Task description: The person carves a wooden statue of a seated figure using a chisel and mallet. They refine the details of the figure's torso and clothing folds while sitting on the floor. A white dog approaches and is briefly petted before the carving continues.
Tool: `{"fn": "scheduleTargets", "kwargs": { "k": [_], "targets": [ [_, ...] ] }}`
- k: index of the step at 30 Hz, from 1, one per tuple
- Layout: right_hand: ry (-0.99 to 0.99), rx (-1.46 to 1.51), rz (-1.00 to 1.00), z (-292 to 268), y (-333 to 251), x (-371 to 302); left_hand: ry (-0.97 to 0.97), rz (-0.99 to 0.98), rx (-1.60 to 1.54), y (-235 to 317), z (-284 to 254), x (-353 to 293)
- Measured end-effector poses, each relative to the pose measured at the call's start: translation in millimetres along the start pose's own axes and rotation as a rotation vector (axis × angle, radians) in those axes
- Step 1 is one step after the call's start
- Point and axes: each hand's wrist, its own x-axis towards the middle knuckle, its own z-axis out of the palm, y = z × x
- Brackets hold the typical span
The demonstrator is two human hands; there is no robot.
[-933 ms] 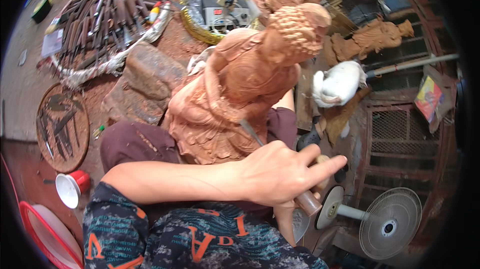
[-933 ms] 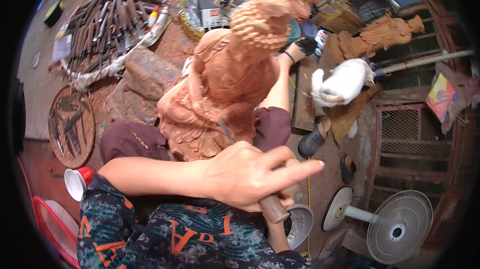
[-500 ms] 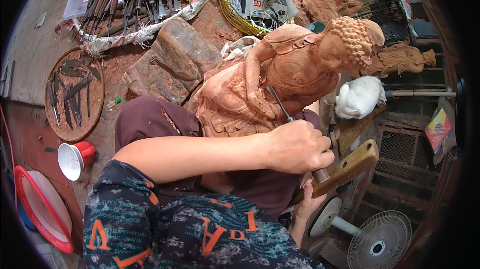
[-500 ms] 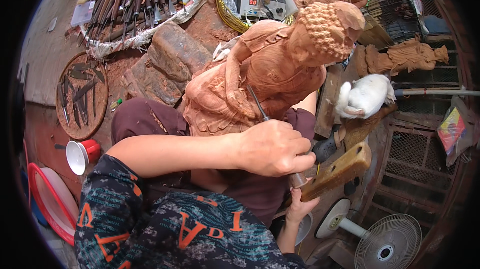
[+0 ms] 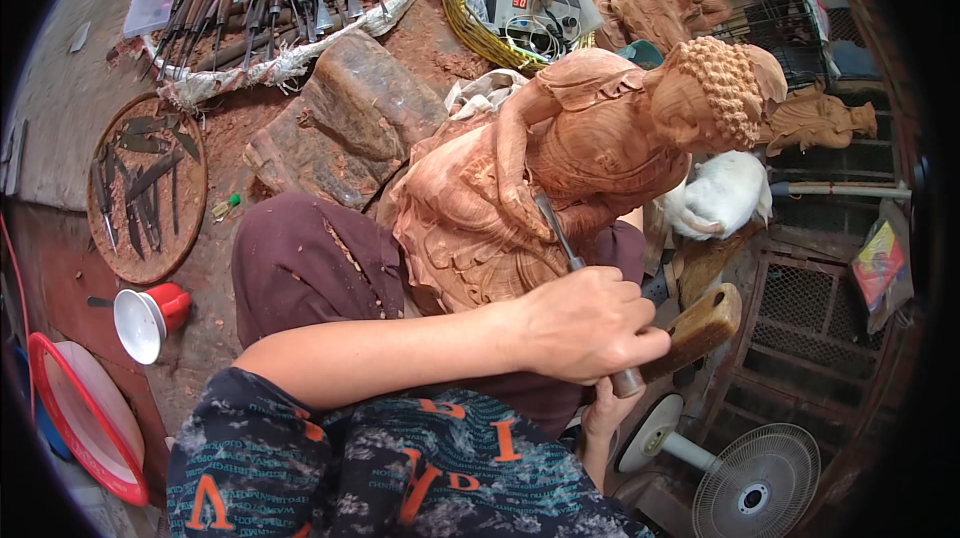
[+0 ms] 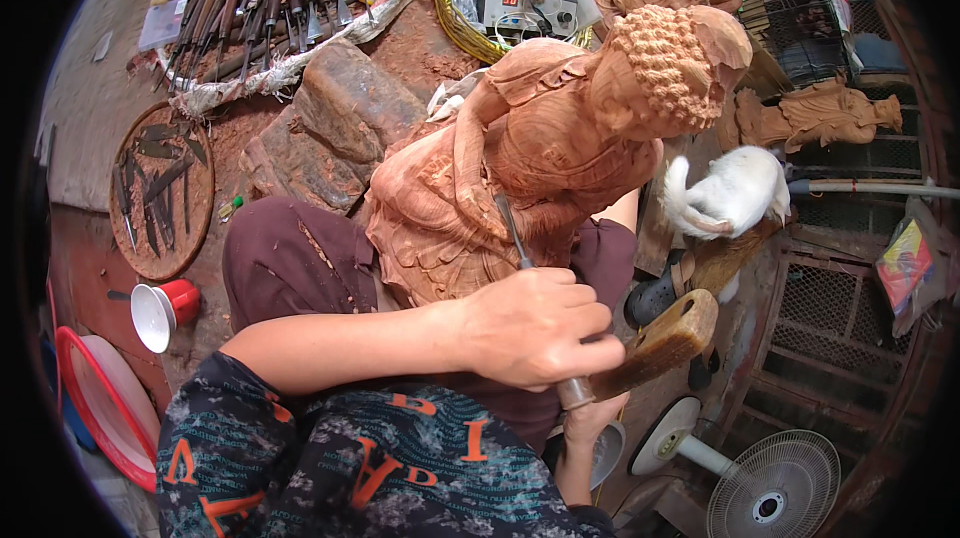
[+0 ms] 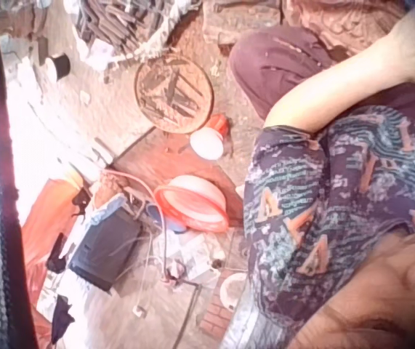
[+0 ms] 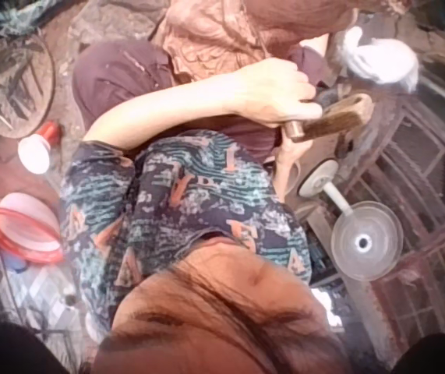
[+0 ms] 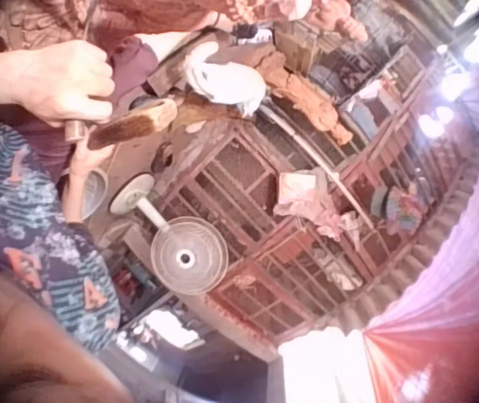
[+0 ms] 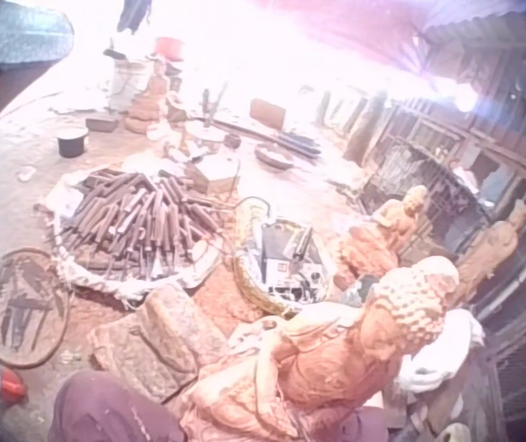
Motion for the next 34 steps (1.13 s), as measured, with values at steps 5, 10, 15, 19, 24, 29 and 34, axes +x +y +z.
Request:
{"fn": "scheduleTargets", "kwargs": {
  "k": [5,10,15,19,24,29,34],
  "targets": [
    [0.137,-0.041,-0.056,13,-12,0,0.146,0.068,-0.003,-7,10,8],
    [0.202,-0.050,-0.112,2,-10,-6,0.217,0.017,0.053,-8,16,17],
    [0.209,-0.064,-0.182,-15,-8,-5,0.239,0.000,0.076,-7,18,21],
    [0.202,-0.218,-0.318,3,-37,2,0.268,-0.021,0.112,-10,16,20],
    [0.119,-0.225,-0.414,16,-52,5,0.270,0.004,0.097,-13,16,17],
    [0.096,-0.431,-0.324,13,-40,-1,0.265,0.030,0.085,-16,17,15],
    [0.115,-0.428,-0.377,1,-19,-6,0.256,0.046,0.091,-18,22,13]
  ]
}}
